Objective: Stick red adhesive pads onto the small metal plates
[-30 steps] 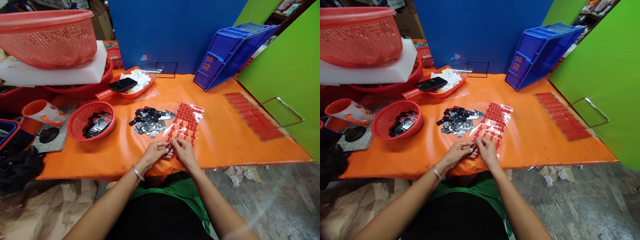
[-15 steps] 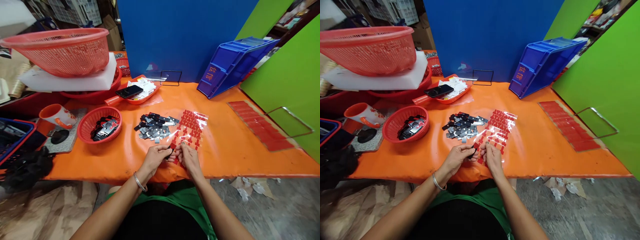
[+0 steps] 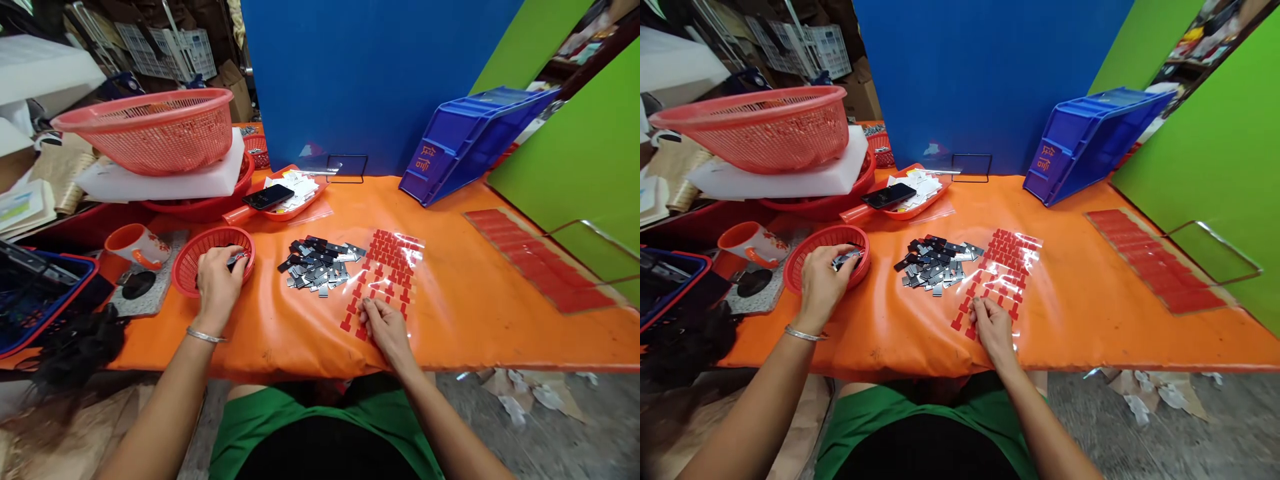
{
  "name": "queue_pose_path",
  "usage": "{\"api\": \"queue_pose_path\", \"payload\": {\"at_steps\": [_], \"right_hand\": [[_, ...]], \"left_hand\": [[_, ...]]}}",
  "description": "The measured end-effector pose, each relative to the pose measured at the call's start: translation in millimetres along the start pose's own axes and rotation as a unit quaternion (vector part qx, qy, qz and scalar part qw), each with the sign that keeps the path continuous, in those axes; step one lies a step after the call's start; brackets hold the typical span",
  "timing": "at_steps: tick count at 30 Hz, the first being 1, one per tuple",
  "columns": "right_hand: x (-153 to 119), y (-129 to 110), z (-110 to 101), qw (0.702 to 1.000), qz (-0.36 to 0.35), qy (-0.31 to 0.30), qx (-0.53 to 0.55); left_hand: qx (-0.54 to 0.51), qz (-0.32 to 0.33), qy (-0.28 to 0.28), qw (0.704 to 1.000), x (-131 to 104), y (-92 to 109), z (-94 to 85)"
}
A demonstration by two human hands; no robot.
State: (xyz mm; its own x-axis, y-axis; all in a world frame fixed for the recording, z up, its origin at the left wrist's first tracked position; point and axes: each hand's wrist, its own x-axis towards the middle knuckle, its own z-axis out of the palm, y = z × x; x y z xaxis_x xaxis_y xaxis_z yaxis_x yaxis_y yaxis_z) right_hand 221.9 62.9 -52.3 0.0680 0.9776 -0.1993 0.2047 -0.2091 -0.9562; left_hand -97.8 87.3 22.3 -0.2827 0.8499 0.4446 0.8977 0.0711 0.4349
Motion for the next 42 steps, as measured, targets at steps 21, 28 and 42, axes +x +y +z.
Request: {"api": "queue_pose_path", "payload": {"at_steps": [21, 28, 42], "right_hand": [[-2.7, -1.1, 0.3, 0.995, -0.083, 0.032, -0.053], [-3.2, 0.9, 0.0, 0.989, -0.115, 0.041, -0.078], [-25.8, -11.8, 24.1, 0.82, -0.232, -0.032, -0.521]], "left_hand": [[-0.049, 0.007, -0.249, 0.967, 16.3, 60.0, 90.1], [-0.217, -0.047, -0.231, 0.947, -47.7, 79.7, 55.6], [-0.286, -0.058, -0.206, 0.934, -100.2, 84.2, 73.8]]}}
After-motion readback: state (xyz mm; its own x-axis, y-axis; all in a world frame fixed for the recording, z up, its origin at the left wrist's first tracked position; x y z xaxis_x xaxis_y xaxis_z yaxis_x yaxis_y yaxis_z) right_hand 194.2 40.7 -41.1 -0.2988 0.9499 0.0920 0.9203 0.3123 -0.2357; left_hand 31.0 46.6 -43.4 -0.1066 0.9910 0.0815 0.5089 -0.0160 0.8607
